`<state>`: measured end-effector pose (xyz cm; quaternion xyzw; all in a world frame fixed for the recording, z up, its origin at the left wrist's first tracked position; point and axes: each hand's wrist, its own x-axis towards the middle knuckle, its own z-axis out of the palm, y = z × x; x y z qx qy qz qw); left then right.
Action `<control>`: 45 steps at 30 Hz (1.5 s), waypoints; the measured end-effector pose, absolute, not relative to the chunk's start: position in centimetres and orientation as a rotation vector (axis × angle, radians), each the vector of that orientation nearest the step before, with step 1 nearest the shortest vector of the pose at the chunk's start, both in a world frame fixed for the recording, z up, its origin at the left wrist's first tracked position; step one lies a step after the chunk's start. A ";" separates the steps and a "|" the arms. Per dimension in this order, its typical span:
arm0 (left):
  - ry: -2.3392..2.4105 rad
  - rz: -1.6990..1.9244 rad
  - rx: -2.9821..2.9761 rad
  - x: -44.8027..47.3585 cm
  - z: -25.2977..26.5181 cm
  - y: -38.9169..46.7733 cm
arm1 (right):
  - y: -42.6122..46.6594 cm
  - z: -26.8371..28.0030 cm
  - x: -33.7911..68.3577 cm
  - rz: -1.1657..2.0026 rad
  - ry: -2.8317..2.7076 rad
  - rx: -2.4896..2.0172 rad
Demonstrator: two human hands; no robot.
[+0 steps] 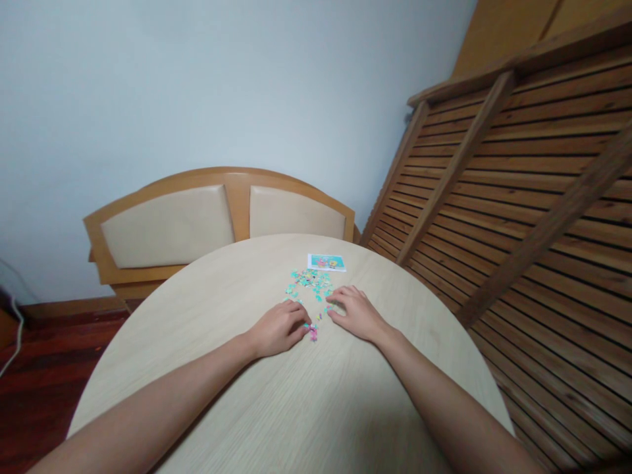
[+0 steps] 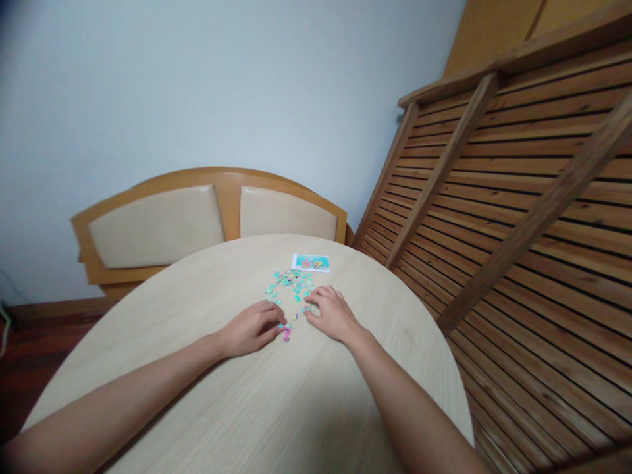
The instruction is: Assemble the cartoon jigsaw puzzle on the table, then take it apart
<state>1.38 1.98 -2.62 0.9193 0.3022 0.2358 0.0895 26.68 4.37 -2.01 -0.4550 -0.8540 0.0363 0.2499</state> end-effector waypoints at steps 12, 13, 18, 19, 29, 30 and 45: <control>0.925 0.688 2.733 1.3 -2.3 1.8 | 4.9 -2.6 26.9 0.250 -2.297 -1.223; 0.902 0.679 2.745 1.2 -2.2 1.7 | 5.0 -2.7 26.9 0.251 -2.298 -1.223; 0.782 0.621 2.803 0.8 -2.1 1.9 | 5.0 -2.8 27.0 0.204 -2.333 -1.237; 0.781 0.618 2.806 0.8 -2.1 2.0 | 4.9 -2.7 27.0 0.184 -2.347 -1.237; 0.774 0.613 2.779 0.9 -2.2 2.1 | 4.1 -1.1 26.0 -0.034 -2.361 -1.422; 0.776 0.613 2.776 0.9 -2.2 2.1 | 4.2 -1.1 25.9 -0.019 -2.335 -1.433; 0.822 0.630 2.754 1.0 -2.2 2.1 | 4.7 -2.5 25.5 0.729 -2.027 -1.033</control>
